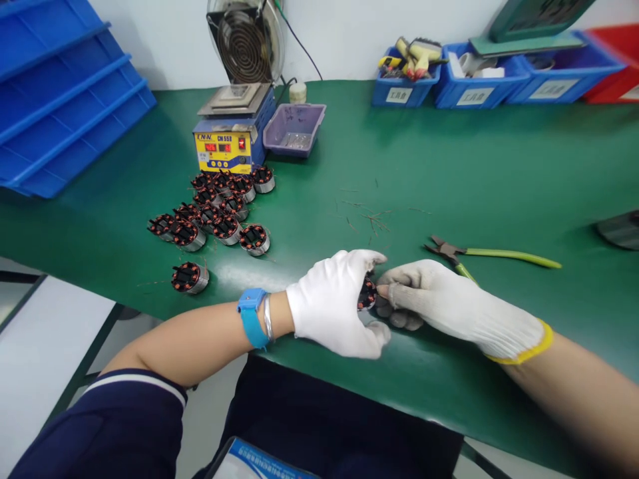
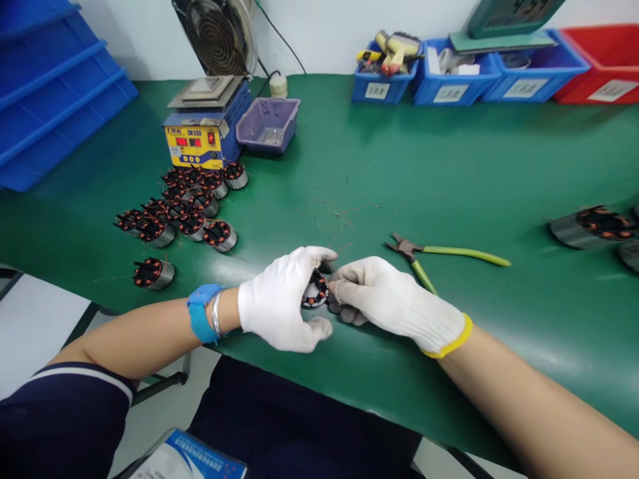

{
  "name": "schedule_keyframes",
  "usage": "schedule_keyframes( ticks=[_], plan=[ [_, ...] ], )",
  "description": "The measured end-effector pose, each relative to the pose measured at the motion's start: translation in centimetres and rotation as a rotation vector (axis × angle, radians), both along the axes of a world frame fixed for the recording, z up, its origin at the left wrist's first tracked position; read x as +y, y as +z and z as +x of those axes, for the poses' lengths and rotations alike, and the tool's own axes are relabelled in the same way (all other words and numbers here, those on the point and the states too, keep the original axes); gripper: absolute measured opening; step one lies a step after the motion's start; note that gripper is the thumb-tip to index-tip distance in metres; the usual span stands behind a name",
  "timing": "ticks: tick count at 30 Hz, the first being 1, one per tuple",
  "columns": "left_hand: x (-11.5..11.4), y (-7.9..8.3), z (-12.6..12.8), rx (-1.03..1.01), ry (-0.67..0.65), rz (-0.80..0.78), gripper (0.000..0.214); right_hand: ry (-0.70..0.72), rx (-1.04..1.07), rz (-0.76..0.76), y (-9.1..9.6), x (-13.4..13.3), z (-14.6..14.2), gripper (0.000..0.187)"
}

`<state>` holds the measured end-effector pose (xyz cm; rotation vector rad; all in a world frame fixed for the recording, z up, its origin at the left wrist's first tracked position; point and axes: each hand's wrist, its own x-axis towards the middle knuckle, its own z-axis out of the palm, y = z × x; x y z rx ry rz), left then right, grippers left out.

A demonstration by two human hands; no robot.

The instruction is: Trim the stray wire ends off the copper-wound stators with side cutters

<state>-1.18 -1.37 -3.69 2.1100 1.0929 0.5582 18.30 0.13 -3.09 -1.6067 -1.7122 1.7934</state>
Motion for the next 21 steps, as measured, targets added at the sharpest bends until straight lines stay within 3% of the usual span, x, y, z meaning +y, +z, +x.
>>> schedule_keyframes(
  ticks=[2, 6, 10, 12, 15, 18, 21],
  plan=[
    [0.5, 0.2, -0.5, -0.128, 0.013, -0.11, 0.083, 0.01, -0.017, 0.097, 0.0, -0.2, 0.1, 0.046],
    [2.0, 0.6, -1.4, -0.388, 0.116, -0.427, 0.061, -0.05, 0.073, 0.183, 0.5, -0.3, 0.5, 0.045],
    [2.9, 0.7, -1.7, -0.355, -0.067, -0.915, 0.055, -0.096, 0.11, 0.184, 1.1, -0.5, 1.2, 0.047],
    [2.8, 0.5, -1.5, -0.401, -0.088, -0.979, 0.054, -0.093, 0.144, 0.165, 1.3, -0.7, 1.4, 0.05],
    [2.1, 0.1, -1.1, -0.573, -0.029, -0.771, 0.062, -0.146, 0.211, 0.152, 1.6, -0.8, 1.5, 0.054],
    [1.0, 0.4, -0.9, -0.607, -0.02, -0.273, 0.046, -0.225, 0.269, 0.151, 2.0, -0.9, 1.4, 0.058],
    [0.2, 1.3, -1.2, -0.431, -0.152, 0.149, 0.03, -0.223, 0.317, 0.137, 2.4, -1.3, 1.4, 0.059]
  ],
)
